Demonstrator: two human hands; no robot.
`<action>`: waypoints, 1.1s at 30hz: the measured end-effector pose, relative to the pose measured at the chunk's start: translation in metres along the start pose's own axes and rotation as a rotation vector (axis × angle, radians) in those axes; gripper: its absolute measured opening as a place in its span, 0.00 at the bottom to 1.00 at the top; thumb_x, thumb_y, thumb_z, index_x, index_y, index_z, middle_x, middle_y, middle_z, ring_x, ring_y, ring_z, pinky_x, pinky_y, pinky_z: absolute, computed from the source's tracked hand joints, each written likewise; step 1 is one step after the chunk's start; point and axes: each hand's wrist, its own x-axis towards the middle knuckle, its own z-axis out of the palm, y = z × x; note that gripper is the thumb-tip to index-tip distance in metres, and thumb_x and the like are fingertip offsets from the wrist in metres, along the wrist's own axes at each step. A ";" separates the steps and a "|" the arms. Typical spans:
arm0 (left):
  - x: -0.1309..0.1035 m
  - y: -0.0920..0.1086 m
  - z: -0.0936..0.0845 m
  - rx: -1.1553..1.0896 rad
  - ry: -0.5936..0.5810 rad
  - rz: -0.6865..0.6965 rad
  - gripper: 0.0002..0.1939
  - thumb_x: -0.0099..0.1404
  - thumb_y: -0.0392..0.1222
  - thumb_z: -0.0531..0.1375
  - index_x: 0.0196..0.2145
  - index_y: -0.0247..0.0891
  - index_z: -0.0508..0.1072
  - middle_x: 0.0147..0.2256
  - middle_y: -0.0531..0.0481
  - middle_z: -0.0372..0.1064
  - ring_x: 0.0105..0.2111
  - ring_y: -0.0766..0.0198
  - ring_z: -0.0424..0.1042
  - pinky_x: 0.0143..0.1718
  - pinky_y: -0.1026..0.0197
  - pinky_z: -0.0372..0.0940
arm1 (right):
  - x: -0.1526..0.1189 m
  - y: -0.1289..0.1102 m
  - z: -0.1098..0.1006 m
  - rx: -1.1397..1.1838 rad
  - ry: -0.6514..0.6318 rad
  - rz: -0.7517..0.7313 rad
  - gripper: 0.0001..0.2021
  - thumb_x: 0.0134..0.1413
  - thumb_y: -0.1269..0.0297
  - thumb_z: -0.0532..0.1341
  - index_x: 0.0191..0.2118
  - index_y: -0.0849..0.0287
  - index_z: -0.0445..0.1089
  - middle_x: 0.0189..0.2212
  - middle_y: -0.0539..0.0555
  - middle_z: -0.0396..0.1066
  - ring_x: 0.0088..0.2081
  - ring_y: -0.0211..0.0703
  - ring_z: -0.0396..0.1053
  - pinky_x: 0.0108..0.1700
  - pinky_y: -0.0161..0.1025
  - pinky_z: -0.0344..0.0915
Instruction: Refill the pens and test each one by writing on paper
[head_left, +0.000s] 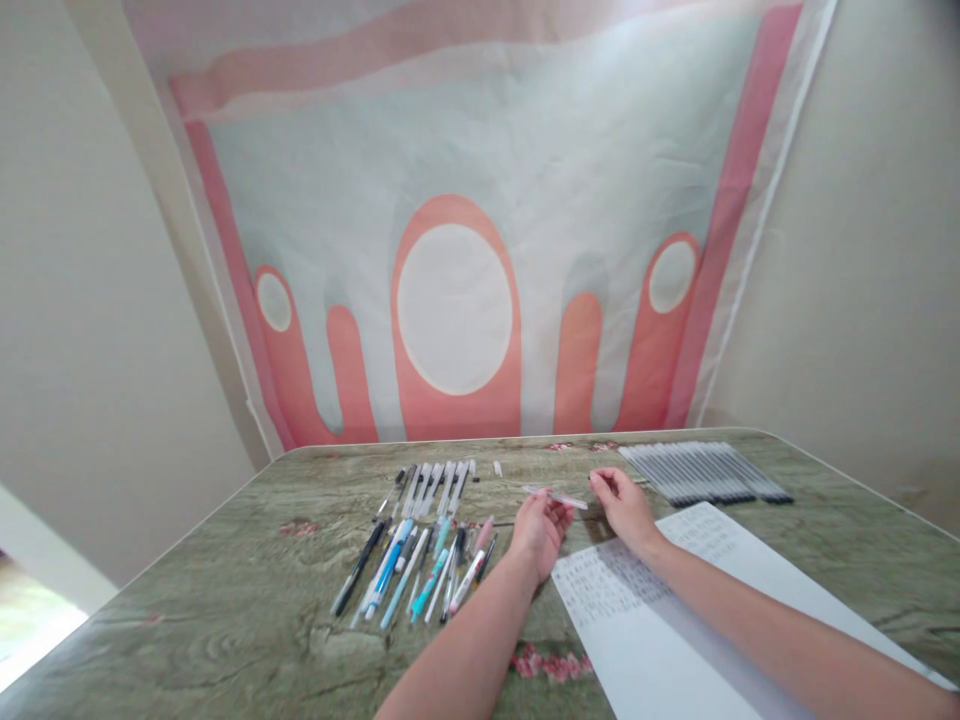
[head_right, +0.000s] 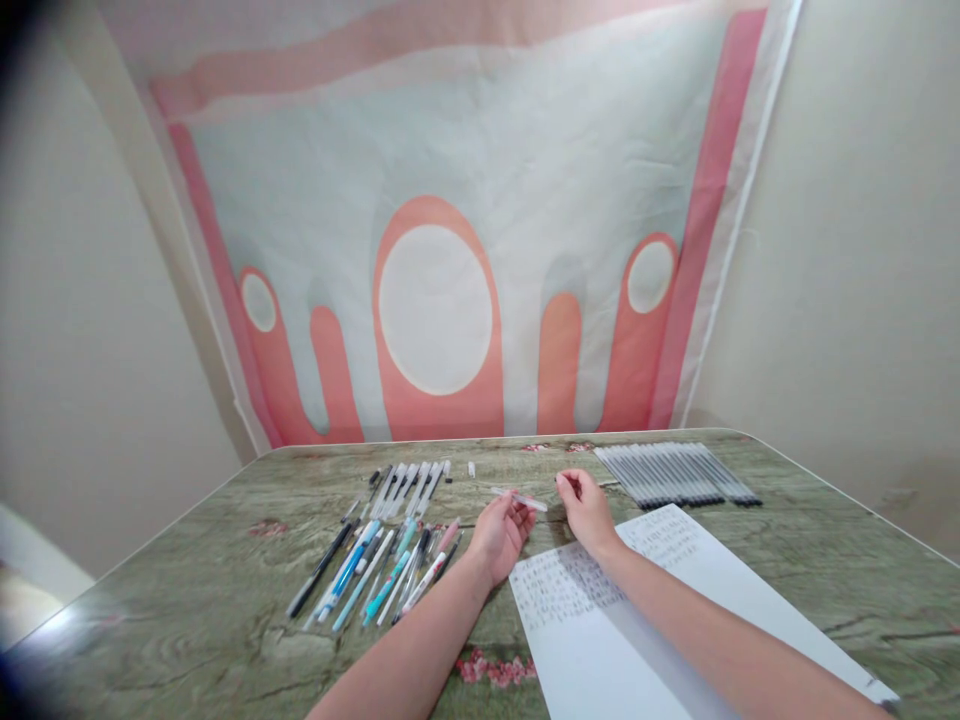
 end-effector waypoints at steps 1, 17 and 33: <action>0.000 0.000 0.000 -0.011 -0.005 0.020 0.04 0.62 0.36 0.52 0.29 0.35 0.61 0.24 0.49 0.66 0.24 0.68 0.69 0.28 0.64 0.65 | -0.001 -0.003 0.002 0.034 -0.005 0.010 0.19 0.50 0.47 0.50 0.36 0.59 0.62 0.29 0.54 0.68 0.29 0.42 0.65 0.33 0.39 0.62; 0.008 0.001 -0.006 -0.066 0.014 0.199 0.05 0.62 0.34 0.51 0.28 0.35 0.59 0.25 0.48 0.67 0.27 0.67 0.71 0.35 0.60 0.67 | -0.024 -0.025 -0.001 -0.032 -0.001 -0.289 0.11 0.52 0.58 0.54 0.36 0.58 0.68 0.34 0.55 0.67 0.35 0.42 0.65 0.38 0.40 0.63; 0.009 0.000 -0.007 -0.033 0.001 0.207 0.04 0.61 0.34 0.52 0.28 0.35 0.59 0.26 0.47 0.67 0.27 0.66 0.70 0.36 0.60 0.66 | -0.027 -0.027 0.000 -0.040 -0.022 -0.323 0.09 0.53 0.61 0.54 0.36 0.58 0.67 0.34 0.55 0.66 0.34 0.42 0.65 0.37 0.39 0.63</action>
